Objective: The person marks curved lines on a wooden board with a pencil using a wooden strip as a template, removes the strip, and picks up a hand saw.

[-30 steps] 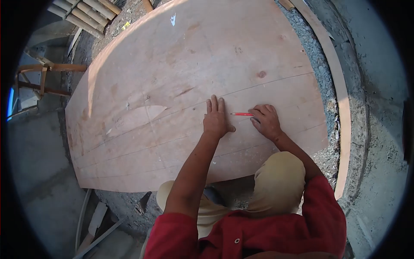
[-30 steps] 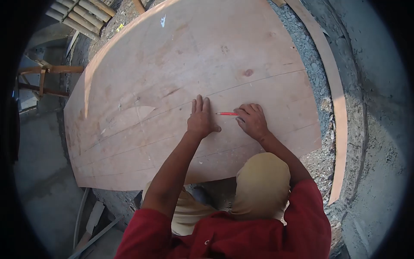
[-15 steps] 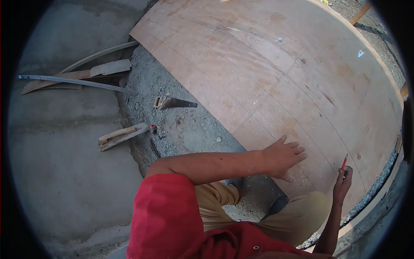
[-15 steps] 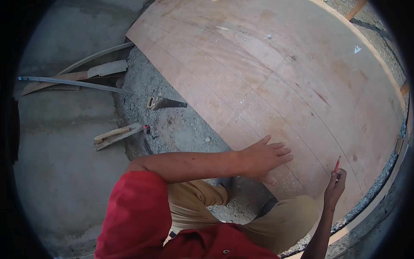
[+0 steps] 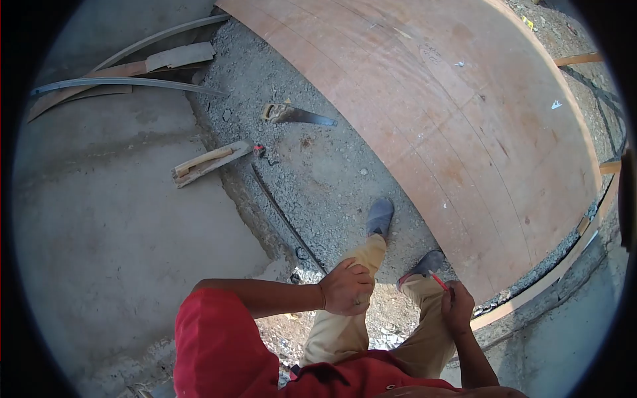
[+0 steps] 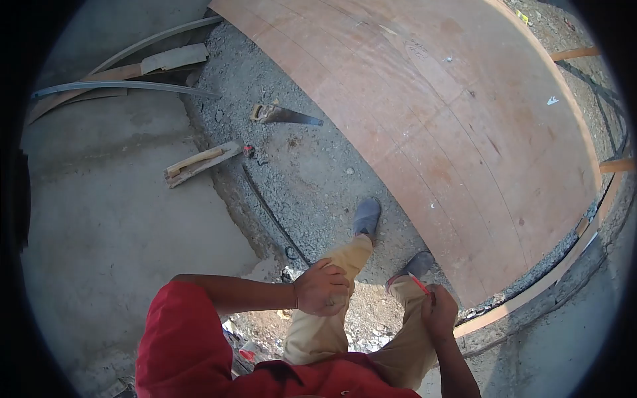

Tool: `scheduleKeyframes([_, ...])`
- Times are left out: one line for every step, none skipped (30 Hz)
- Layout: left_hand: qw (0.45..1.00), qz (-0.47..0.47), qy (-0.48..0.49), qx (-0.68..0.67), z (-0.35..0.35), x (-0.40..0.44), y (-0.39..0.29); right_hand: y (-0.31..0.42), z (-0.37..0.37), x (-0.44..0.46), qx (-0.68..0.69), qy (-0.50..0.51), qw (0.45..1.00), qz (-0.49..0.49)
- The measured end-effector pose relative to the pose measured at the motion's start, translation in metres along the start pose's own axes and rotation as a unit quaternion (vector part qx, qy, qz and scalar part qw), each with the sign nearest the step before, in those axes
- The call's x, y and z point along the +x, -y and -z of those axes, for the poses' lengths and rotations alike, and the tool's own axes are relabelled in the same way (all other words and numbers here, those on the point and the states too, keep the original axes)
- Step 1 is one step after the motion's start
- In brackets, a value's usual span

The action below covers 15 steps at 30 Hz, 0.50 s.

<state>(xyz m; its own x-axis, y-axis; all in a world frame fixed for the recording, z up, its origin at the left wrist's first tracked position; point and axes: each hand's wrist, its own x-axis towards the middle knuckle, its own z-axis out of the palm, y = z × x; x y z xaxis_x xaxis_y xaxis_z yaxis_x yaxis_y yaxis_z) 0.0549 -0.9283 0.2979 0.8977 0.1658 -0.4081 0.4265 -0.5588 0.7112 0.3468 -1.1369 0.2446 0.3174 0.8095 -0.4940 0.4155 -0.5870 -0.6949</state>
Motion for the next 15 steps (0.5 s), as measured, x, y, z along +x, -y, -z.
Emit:
scheduleKeyframes([1.000, 0.017, -0.001, -0.007, -0.008, -0.007, -0.007, 0.001, -0.001, -0.005, -0.018, 0.018, 0.999, -0.028])
scheduleKeyframes([0.999, 0.034, -0.003, -0.014, -0.016, -0.014, -0.016, -0.001, -0.004, -0.010, -0.038, 0.037, 0.997, -0.055])
scheduleKeyframes([0.998, 0.052, -0.007, -0.036, -0.026, -0.020, -0.023, -0.007, -0.011, -0.014, -0.071, 0.048, 0.995, -0.052])
scheduleKeyframes([0.996, 0.068, -0.012, -0.056, -0.036, -0.024, -0.029, -0.017, -0.020, -0.016, -0.104, 0.057, 0.992, -0.048])
scheduleKeyframes([0.994, 0.083, -0.017, -0.072, -0.046, -0.030, -0.035, -0.033, -0.031, -0.010, -0.089, 0.054, 0.994, -0.041])
scheduleKeyframes([0.992, 0.101, -0.026, -0.074, -0.054, -0.037, -0.041, -0.046, -0.045, 0.002, -0.073, 0.046, 0.996, -0.033])
scheduleKeyframes([0.990, 0.117, -0.035, -0.077, -0.061, -0.044, -0.047, -0.053, -0.065, 0.018, -0.110, 0.034, 0.993, -0.026])
scheduleKeyframes([0.987, 0.133, -0.044, -0.079, -0.069, -0.049, -0.054, -0.052, -0.076, 0.039, -0.148, 0.019, 0.989, -0.017])
scheduleKeyframes([0.982, 0.165, -0.002, -0.088, -0.075, -0.053, -0.059, -0.029, -0.088, 0.058, -0.104, -0.001, 0.994, 0.014])
scheduleKeyframes([0.981, 0.179, -0.007, -0.075, -0.082, -0.058, -0.065, 0.019, -0.094, 0.072, -0.099, 0.009, 0.995, 0.009])
scheduleKeyframes([0.980, 0.191, -0.012, -0.059, -0.090, -0.063, -0.071, 0.056, -0.104, 0.084, -0.094, 0.038, 0.994, 0.040])
scheduleKeyframes([0.979, 0.201, -0.019, -0.041, -0.097, -0.065, -0.079, 0.109, -0.106, 0.088, -0.060, 0.050, 0.993, 0.090])
scheduleKeyframes([0.970, 0.242, -0.019, -0.015, -0.105, -0.066, -0.086, 0.162, -0.104, 0.086, 0.013, 0.089, 0.990, 0.111])
scheduleKeyframes([0.958, 0.284, -0.021, 0.011, -0.115, -0.068, -0.097, 0.191, -0.111, 0.082, 0.013, 0.069, 0.978, 0.195])
scheduleKeyframes([0.944, 0.328, -0.023, 0.033, -0.121, -0.071, -0.112, 0.215, -0.116, 0.075, 0.013, 0.052, 0.959, 0.277])
